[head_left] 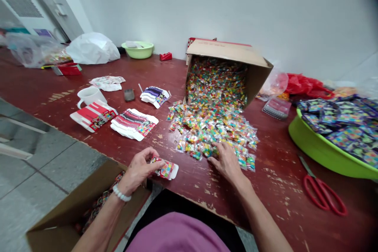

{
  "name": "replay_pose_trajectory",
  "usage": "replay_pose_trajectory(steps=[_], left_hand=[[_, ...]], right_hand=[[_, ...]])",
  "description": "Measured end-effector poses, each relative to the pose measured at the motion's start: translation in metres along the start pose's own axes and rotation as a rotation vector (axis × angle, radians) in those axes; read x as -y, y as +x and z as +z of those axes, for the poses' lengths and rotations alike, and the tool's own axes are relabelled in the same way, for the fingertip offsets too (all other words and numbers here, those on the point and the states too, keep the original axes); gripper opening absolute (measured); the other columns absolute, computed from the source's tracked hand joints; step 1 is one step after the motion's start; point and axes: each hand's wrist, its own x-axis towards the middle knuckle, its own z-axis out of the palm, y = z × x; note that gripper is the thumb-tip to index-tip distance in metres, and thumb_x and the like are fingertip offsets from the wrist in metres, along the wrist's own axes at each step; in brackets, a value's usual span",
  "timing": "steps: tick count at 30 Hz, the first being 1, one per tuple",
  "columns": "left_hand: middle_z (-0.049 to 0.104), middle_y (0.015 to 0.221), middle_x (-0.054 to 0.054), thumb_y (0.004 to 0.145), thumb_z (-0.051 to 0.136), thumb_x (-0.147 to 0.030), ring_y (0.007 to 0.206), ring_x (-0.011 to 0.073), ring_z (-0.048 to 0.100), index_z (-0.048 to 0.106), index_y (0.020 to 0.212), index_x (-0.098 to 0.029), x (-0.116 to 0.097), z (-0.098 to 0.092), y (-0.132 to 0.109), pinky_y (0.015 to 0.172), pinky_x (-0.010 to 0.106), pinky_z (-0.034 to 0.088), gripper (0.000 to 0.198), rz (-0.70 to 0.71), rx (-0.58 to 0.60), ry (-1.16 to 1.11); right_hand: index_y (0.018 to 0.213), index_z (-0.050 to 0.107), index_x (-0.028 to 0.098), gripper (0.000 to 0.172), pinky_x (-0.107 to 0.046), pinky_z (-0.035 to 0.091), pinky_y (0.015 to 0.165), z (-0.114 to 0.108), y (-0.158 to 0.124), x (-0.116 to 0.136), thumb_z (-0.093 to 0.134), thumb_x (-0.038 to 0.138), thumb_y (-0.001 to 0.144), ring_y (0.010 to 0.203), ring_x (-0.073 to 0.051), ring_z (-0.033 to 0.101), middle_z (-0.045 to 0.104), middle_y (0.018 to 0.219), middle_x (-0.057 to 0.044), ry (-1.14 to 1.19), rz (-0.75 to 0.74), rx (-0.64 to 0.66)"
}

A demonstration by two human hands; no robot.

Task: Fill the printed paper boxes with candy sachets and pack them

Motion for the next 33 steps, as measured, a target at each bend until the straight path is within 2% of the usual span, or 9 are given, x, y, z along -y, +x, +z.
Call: replay_pose_trajectory(steps=[5, 8, 11, 15, 18, 23, 25, 30, 33], left_hand=[[0.063, 0.082, -0.003, 0.066, 0.084, -0.03, 0.067, 0.0123, 0.062, 0.05, 0.094, -0.02, 0.008, 0.0, -0.006, 0.058, 0.023, 0.05, 0.045, -0.095, 0.135, -0.363], [0.066, 0.096, 0.003, 0.062, 0.086, -0.021, 0.078, 0.0146, 0.065, 0.053, 0.112, -0.018, 0.011, 0.008, -0.013, 0.068, 0.026, 0.053, 0.059, -0.156, 0.315, -0.502], [0.067, 0.093, 0.006, 0.063, 0.083, -0.021, 0.073, 0.0162, 0.067, 0.056, 0.111, -0.013, 0.013, 0.02, -0.019, 0.067, 0.028, 0.052, 0.056, -0.229, 0.47, -0.549], [0.066, 0.094, 0.006, 0.071, 0.075, -0.02, 0.079, 0.0212, 0.07, 0.054, 0.109, -0.015, 0.012, 0.038, -0.022, 0.067, 0.028, 0.05, 0.044, -0.199, 0.528, -0.545], [0.067, 0.103, 0.008, 0.076, 0.068, -0.019, 0.077, 0.0197, 0.071, 0.051, 0.111, -0.017, 0.003, 0.051, -0.021, 0.069, 0.029, 0.05, 0.039, -0.134, 0.571, -0.5], [0.065, 0.101, 0.006, 0.075, 0.065, -0.016, 0.074, 0.0138, 0.064, 0.05, 0.115, -0.017, -0.018, 0.066, -0.024, 0.071, 0.027, 0.051, 0.043, -0.044, 0.634, -0.402], [0.063, 0.097, 0.004, 0.074, 0.065, -0.016, 0.074, 0.0124, 0.061, 0.054, 0.112, -0.017, -0.023, 0.068, -0.027, 0.069, 0.025, 0.05, 0.04, -0.005, 0.655, -0.356], [0.062, 0.093, 0.002, 0.076, 0.062, -0.017, 0.067, 0.0096, 0.06, 0.052, 0.113, -0.017, -0.022, 0.066, -0.035, 0.057, 0.019, 0.044, 0.038, -0.009, 0.72, -0.237], [0.062, 0.093, 0.003, 0.076, 0.062, -0.018, 0.066, 0.0103, 0.063, 0.051, 0.111, -0.018, -0.02, 0.068, -0.038, 0.057, 0.02, 0.044, 0.036, -0.016, 0.73, -0.255]], right_hand=[[0.088, 0.07, 0.022, 0.013, -0.04, 0.043, 0.084, -0.003, -0.005, 0.001, 0.057, 0.021, 0.085, 0.09, -0.028, 0.056, 0.065, 0.089, -0.011, 0.045, 0.036, -0.05], [0.079, 0.069, 0.022, 0.017, -0.041, 0.042, 0.087, -0.009, -0.004, 0.0, 0.054, 0.024, 0.087, 0.089, -0.027, 0.057, 0.065, 0.084, -0.01, 0.109, 0.08, -0.127], [0.081, 0.068, 0.02, 0.017, -0.043, 0.042, 0.091, -0.019, -0.003, 0.0, 0.056, 0.031, 0.085, 0.097, -0.029, 0.057, 0.067, 0.095, -0.011, 0.212, 0.162, -0.243], [0.088, 0.065, 0.017, 0.029, -0.035, 0.049, 0.07, -0.034, -0.005, 0.006, 0.052, 0.043, 0.091, 0.075, -0.022, 0.061, 0.068, 0.083, -0.008, 0.401, 0.288, -0.287], [0.087, 0.064, 0.018, 0.031, -0.028, 0.045, 0.058, -0.044, -0.01, 0.018, 0.056, 0.048, 0.089, 0.061, -0.017, 0.057, 0.065, 0.071, -0.003, 0.641, 0.36, -0.201], [0.082, 0.067, 0.019, 0.028, -0.023, 0.04, 0.057, -0.056, -0.018, 0.049, 0.074, 0.046, 0.077, 0.06, -0.012, 0.054, 0.065, 0.07, 0.0, 1.11, 0.467, 0.159], [0.08, 0.068, 0.018, 0.027, -0.023, 0.039, 0.057, -0.059, -0.02, 0.06, 0.075, 0.044, 0.077, 0.06, -0.012, 0.052, 0.064, 0.07, 0.0, 1.092, 0.463, 0.21], [0.076, 0.066, 0.018, 0.021, -0.024, 0.039, 0.056, -0.06, -0.024, 0.079, 0.066, 0.038, 0.082, 0.059, -0.013, 0.051, 0.063, 0.067, 0.0, 0.837, 0.353, 0.049], [0.079, 0.067, 0.019, 0.016, -0.024, 0.042, 0.057, -0.061, -0.028, 0.09, 0.059, 0.031, 0.086, 0.06, -0.014, 0.055, 0.065, 0.069, -0.001, 0.691, 0.253, 0.032]])
